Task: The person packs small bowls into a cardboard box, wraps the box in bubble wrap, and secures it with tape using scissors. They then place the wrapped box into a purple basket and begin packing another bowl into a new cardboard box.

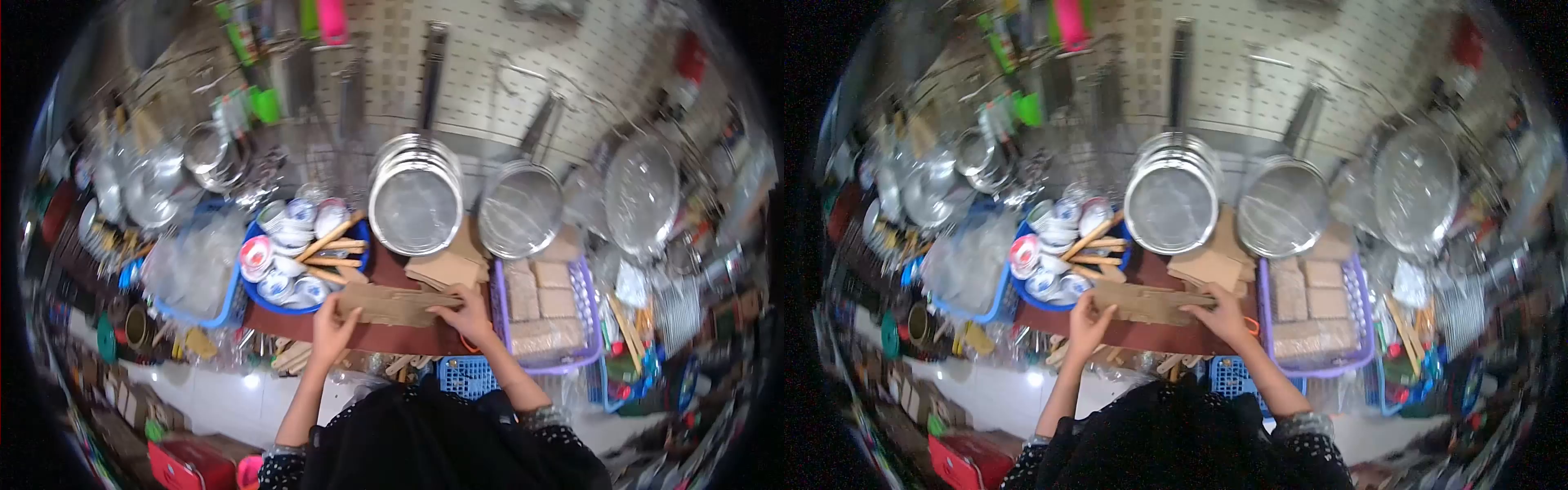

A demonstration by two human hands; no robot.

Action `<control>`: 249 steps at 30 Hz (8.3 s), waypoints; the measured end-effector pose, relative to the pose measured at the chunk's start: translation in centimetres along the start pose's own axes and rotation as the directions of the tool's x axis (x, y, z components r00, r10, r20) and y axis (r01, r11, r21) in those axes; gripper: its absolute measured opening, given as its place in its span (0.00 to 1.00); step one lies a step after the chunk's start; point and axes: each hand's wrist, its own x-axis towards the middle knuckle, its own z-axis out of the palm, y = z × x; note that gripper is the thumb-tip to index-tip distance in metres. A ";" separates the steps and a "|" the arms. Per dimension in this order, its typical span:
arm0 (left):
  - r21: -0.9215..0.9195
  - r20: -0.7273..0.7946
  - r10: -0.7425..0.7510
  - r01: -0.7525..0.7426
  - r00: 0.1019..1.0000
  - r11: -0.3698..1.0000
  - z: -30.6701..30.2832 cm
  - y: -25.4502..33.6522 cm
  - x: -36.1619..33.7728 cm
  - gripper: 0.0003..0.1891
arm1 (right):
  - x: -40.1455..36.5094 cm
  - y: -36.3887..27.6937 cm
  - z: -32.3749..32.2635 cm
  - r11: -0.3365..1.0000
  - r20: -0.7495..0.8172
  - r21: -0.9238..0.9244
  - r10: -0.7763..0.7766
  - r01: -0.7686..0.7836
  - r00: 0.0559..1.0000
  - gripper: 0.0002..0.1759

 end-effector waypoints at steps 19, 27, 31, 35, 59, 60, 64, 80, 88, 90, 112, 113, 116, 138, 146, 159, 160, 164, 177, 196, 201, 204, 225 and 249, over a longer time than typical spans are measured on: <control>-0.184 0.364 -0.021 0.094 0.931 0.978 4.1 -12.4 -0.9 0.50 | -4.5 5.3 9.2 0.966 -0.104 0.194 0.194 -0.171 0.976 0.41; -0.212 0.325 0.119 -0.051 0.938 0.976 5.7 -12.4 -1.5 0.65 | -6.0 3.7 9.8 0.952 0.035 0.235 0.193 -0.196 0.981 0.49; -0.317 0.406 0.064 0.074 0.912 0.945 5.2 -11.9 -1.2 0.57 | -6.5 2.1 9.0 0.981 0.093 0.113 0.149 -0.159 0.984 0.48; -0.298 0.478 0.038 0.121 0.877 0.947 3.7 -10.6 -0.9 0.55 | -4.8 -0.2 6.4 0.991 0.071 0.003 0.131 -0.131 0.989 0.42; -0.379 0.436 -0.054 0.238 0.899 0.894 4.0 -12.7 -1.8 0.58 | 0.9 -0.5 11.9 0.703 0.672 -0.542 0.033 0.460 0.740 0.66; -0.369 0.425 -0.066 0.240 0.903 0.898 3.6 -11.4 -1.7 0.58 | 1.0 -0.8 11.8 0.683 0.660 -0.551 0.007 0.478 0.751 0.66; -0.256 0.415 -0.023 0.141 0.909 0.956 3.2 -10.9 -1.7 0.59 | 2.2 -1.9 10.1 0.746 0.732 -0.495 0.082 0.446 0.676 0.65; -0.568 0.472 -0.213 0.480 0.856 0.669 1.1 -7.4 -1.5 0.42 | -3.6 5.4 9.2 0.702 0.202 0.568 0.386 -0.429 0.900 0.26; -0.603 0.382 -0.305 0.486 0.872 0.632 4.9 -9.5 -2.2 0.30 | -5.3 4.6 9.9 0.555 0.249 0.650 0.491 -0.520 0.835 0.32; -0.576 0.325 -0.304 0.443 0.895 0.687 5.4 -9.3 -2.4 0.28 | -5.3 3.2 9.4 0.553 0.225 0.675 0.476 -0.489 0.850 0.32; -0.516 0.364 -0.129 0.315 0.922 0.796 5.1 -8.6 -0.9 0.28 | -5.5 6.2 9.0 0.798 0.071 0.508 0.337 -0.325 0.939 0.26; -0.454 0.374 -0.107 0.282 0.921 0.845 4.9 -8.6 -0.8 0.27 | -5.1 5.8 8.5 0.859 0.070 0.432 0.272 -0.275 0.960 0.26; -0.279 0.404 -0.045 0.170 0.914 0.945 4.1 -8.9 -0.6 0.25 | -5.3 7.9 8.3 0.930 0.072 0.325 0.155 -0.170 0.985 0.24; -0.084 0.234 0.048 -0.029 0.971 0.996 4.7 -6.7 -1.1 0.20 | -5.6 5.5 8.6 0.929 0.073 0.299 0.208 -0.220 0.975 0.20; -0.031 0.179 0.075 -0.070 0.981 0.997 5.2 -6.7 -0.9 0.19 | -5.6 5.1 8.6 0.922 0.016 0.283 0.271 -0.264 0.963 0.27; 0.351 0.079 0.200 -0.215 0.977 0.911 5.4 -2.1 -0.9 0.22 | -9.0 9.7 3.5 0.729 -0.108 -0.630 0.259 -0.267 0.960 0.11; 0.370 0.089 0.255 -0.270 0.963 0.889 5.3 -1.1 -0.9 0.22 | -9.2 10.1 3.6 0.728 -0.090 -0.636 0.262 -0.258 0.961 0.10; 0.432 0.198 0.309 -0.365 0.930 0.825 5.1 1.4 -1.3 0.20 | -8.6 7.9 2.2 0.791 -0.041 -0.564 0.258 -0.235 0.965 0.09; 0.222 0.200 0.217 -0.259 0.956 0.940 2.9 7.2 -2.1 0.20 | -2.5 -5.3 -2.8 0.860 0.598 0.425 -0.032 -0.283 0.801 0.13; -0.464 -0.130 -0.083 0.013 0.988 0.886 -3.3 9.5 -7.4 0.12 | 0.4 -11.9 3.0 0.725 0.804 0.518 -0.233 -0.453 0.547 0.12; -0.549 -0.145 -0.015 -0.068 0.989 0.833 -5.0 9.4 -8.0 0.10 | 1.5 -14.1 4.0 0.724 0.785 0.566 -0.328 -0.394 0.526 0.10; -0.431 -0.221 0.042 -0.136 0.974 0.892 -6.0 10.4 -7.9 0.08 | 2.7 -16.0 4.7 0.720 0.779 0.588 -0.380 -0.369 0.499 0.08; 0.261 -0.135 0.307 -0.265 0.942 0.928 -11.7 12.7 -5.5 0.11 | 6.7 -21.4 8.0 0.746 0.855 0.487 -0.300 -0.454 0.424 0.09; 0.301 -0.178 0.338 -0.276 0.924 0.913 -11.9 10.6 -4.8 0.12 | 7.9 -21.8 9.0 0.719 0.888 0.446 -0.281 -0.533 0.364 0.11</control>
